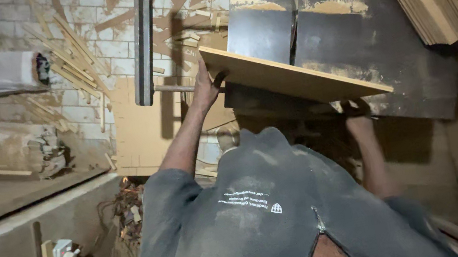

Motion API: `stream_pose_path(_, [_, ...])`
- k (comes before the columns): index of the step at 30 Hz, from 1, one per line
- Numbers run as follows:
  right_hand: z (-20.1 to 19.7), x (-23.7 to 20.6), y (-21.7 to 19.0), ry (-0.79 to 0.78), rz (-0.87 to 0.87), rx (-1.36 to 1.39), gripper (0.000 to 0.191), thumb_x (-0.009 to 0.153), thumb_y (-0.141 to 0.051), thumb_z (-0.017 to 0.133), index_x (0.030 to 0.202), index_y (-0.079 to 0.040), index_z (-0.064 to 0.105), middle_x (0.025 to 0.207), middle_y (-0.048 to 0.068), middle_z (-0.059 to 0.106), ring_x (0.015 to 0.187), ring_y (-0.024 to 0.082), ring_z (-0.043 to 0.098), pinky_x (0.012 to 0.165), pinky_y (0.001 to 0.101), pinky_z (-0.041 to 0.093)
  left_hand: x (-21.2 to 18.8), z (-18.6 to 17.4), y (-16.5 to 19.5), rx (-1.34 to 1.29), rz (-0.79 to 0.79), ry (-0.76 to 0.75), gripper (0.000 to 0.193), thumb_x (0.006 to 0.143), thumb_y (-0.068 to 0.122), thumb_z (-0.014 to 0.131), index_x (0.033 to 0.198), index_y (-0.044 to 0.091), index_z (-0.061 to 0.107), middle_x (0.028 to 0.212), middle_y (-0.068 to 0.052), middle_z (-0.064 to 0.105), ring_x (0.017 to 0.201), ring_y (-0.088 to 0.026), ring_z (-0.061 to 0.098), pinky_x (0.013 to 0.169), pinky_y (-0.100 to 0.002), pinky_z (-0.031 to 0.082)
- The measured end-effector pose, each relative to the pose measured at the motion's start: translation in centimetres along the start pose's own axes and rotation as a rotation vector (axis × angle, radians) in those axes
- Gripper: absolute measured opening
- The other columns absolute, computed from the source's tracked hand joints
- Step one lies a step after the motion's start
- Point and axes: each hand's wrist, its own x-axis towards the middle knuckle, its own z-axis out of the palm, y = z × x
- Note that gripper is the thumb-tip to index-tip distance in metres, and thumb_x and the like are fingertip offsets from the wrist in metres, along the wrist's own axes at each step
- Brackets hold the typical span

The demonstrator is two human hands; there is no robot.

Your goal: The person repeatedly feeds rectangular boards through a table saw, aligning each piece and guiding it with both hands. After each cut, the person removes the board and places it aside, then picks up the next board from a stack and repeats the process.

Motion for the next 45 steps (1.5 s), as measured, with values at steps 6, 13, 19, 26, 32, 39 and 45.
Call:
stream_pose_path(6, [4.1, 0.3, -2.2, 0.167, -0.191, 0.146, 0.026, 0.098, 0.01, 0.062, 0.123, 0.002, 0.062, 0.12, 0.011, 0.067, 0.112, 0.021, 0.062, 0.098, 0.0346, 0.051, 0.4, 0.1, 1.7, 0.092, 0.151, 0.008, 0.07, 0.097, 0.016, 0.078, 0.145, 0.003, 0.028, 0.122, -0.025, 0.067, 0.111, -0.043, 0.068, 0.09, -0.049, 0.055])
stream_pose_path(13, [3.8, 0.3, -3.5, 0.207, -0.183, 0.137, 0.042, 0.086, 0.013, 0.06, 0.125, 0.0, 0.06, 0.122, 0.014, 0.066, 0.115, 0.024, 0.061, 0.097, 0.0364, 0.052, 1.2, 1.0, 3.3, 0.052, 0.096, 0.003, 0.066, 0.097, 0.02, 0.076, 0.14, 0.002, 0.029, 0.119, -0.022, 0.07, 0.108, -0.04, 0.07, 0.086, -0.046, 0.057])
stream_pose_path(19, [3.7, -0.1, -4.2, 0.253, -0.066, 0.672, 0.041, 0.086, 0.011, 0.062, 0.126, 0.001, 0.06, 0.12, 0.016, 0.066, 0.114, 0.027, 0.061, 0.098, 0.0397, 0.052, 0.5, 0.7, 4.9, 0.028, 0.088, 0.019, 0.071, 0.094, 0.02, 0.082, 0.139, 0.001, 0.031, 0.123, -0.027, 0.065, 0.114, -0.042, 0.066, 0.089, -0.049, 0.055])
stream_pose_path(26, [3.6, 0.0, -3.8, 0.094, -0.011, 1.292, 0.025, 0.099, -0.007, 0.064, 0.122, 0.0, 0.061, 0.113, 0.016, 0.066, 0.103, 0.03, 0.063, 0.093, 0.0437, 0.051, -0.3, 1.7, 4.0, 0.051, 0.142, 0.044, 0.064, 0.098, 0.019, 0.077, 0.143, 0.0, 0.035, 0.13, -0.024, 0.067, 0.116, -0.04, 0.067, 0.096, -0.045, 0.054])
stream_pose_path(32, [0.8, -1.0, -1.5, 0.298, -0.034, -0.055, 0.036, 0.099, -0.018, 0.065, 0.127, 0.005, 0.061, 0.113, 0.02, 0.068, 0.104, 0.031, 0.064, 0.093, 0.0429, 0.051, -2.1, 3.4, 3.6, -0.119, 0.018, 0.019, 0.083, 0.092, 0.01, 0.077, 0.157, 0.002, 0.026, 0.14, -0.024, 0.06, 0.125, -0.034, 0.063, 0.103, -0.041, 0.054])
stream_pose_path(39, [-3.1, -4.4, 3.4, 0.305, -0.003, 0.069, 0.039, 0.098, -0.004, 0.072, 0.134, 0.008, 0.063, 0.119, 0.017, 0.07, 0.108, 0.024, 0.065, 0.096, 0.0354, 0.052, -7.5, 10.0, 3.4, -0.423, -0.104, -0.085, 0.087, 0.092, 0.0, 0.071, 0.162, -0.003, 0.02, 0.16, -0.022, 0.042, 0.145, -0.029, 0.045, 0.119, -0.039, 0.038])
stream_pose_path(45, [-5.8, -6.5, 7.5, 0.198, 0.126, 0.377, 0.046, 0.095, 0.002, 0.068, 0.141, 0.005, 0.059, 0.127, 0.009, 0.068, 0.112, 0.013, 0.064, 0.098, 0.0268, 0.051, -10.5, 15.3, 1.7, -0.407, -0.253, -0.136, 0.072, 0.09, 0.001, 0.067, 0.155, -0.005, 0.036, 0.148, -0.02, 0.056, 0.137, -0.027, 0.053, 0.116, -0.037, 0.04])
